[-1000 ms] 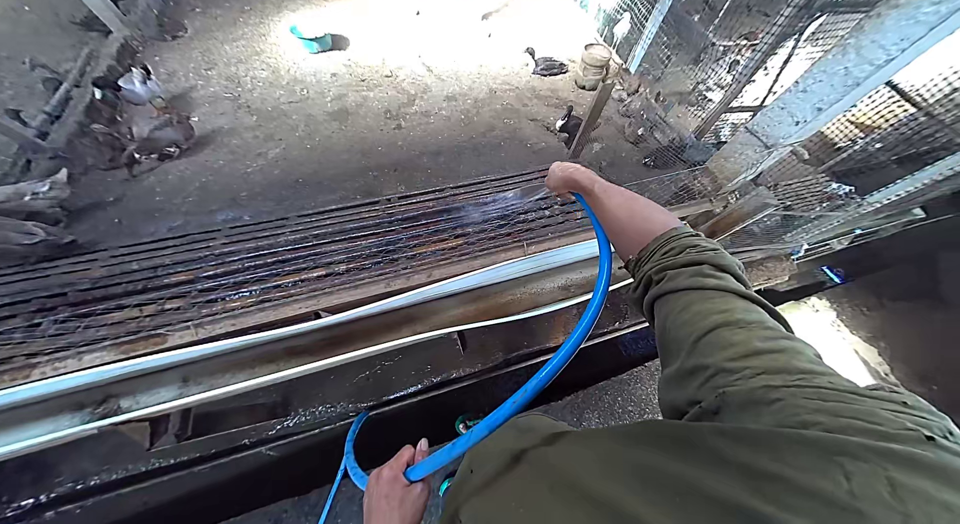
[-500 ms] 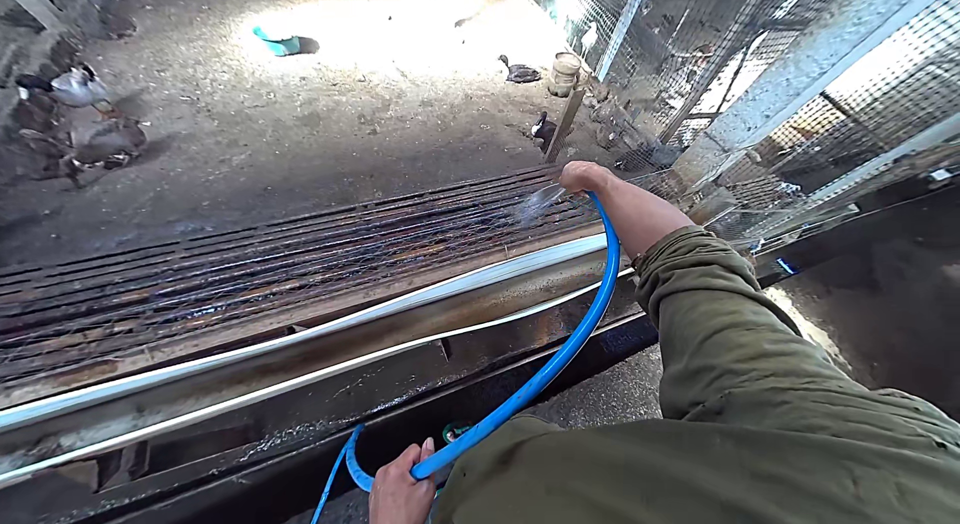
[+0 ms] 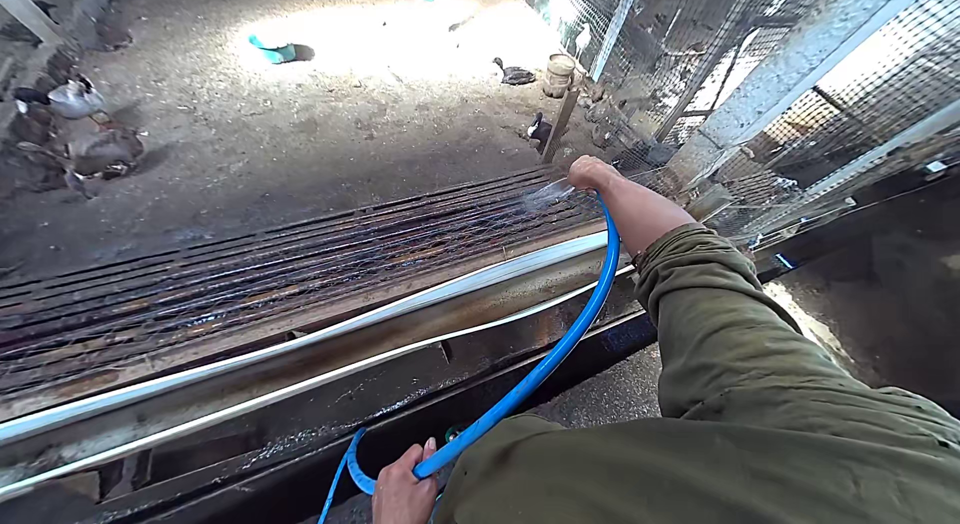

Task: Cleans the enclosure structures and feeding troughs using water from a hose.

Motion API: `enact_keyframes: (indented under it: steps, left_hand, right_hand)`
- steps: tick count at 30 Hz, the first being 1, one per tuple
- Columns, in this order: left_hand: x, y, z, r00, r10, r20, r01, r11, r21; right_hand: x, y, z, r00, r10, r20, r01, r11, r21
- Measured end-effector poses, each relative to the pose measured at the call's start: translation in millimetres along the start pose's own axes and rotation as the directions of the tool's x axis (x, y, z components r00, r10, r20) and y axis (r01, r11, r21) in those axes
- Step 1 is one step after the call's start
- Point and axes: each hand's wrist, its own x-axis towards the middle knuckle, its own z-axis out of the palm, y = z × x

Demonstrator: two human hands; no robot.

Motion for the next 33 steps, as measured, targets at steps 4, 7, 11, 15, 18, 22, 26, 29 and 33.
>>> enact_keyframes:
  steps: [4,7,11,15,18,22,26,29,33]
  left_hand:
    - [1,2,0,1.000,-0.001,0.018,0.002,1.000,-0.009]
    - [3,3,1,1.000,0.011,0.008,-0.011,1.000,-0.007]
    - [4,3,2,1.000,0.023,0.005,-0.023,1.000,-0.008]
    - [5,6,2,0.999,-0.006,0.032,0.006,1.000,-0.012]
    - [5,6,3,1.000,-0.015,0.023,0.015,1.000,-0.017]
    - [6,6,2,0.999,-0.029,0.036,0.030,0.999,-0.025]
    - [7,5,0,1.000,-0.030,0.011,0.030,0.999,-0.021]
    - [7,3,-2,1.000,-0.025,0.004,0.025,0.999,-0.023]
    - [8,-1,-3,1.000,-0.007,-0.012,0.007,1.000,-0.006]
  right_hand:
    - [3,10,0,1.000,0.020,0.001,-0.020,1.000,0.010]
    - [4,13,-1,0.999,-0.019,0.030,0.020,1.000,-0.014]
    - [4,11,-6,0.998,-0.033,0.062,0.036,0.998,-0.049]
    - [11,9,-5,1.000,0.004,0.020,-0.004,1.000,-0.018]
    - [15,6,-4,0.999,0.043,-0.026,-0.041,0.998,0.049]
    - [2,2,-5,0.996,0.067,-0.066,-0.055,0.984,0.172]
    - [12,4,-1,0.993,0.074,-0.089,-0.054,0.976,0.210]
    - [13,1,-1,0.996,0.051,-0.072,-0.036,0.981,0.191]
    - [22,-1,3,0.999,-0.021,-0.042,0.028,0.985,0.172]
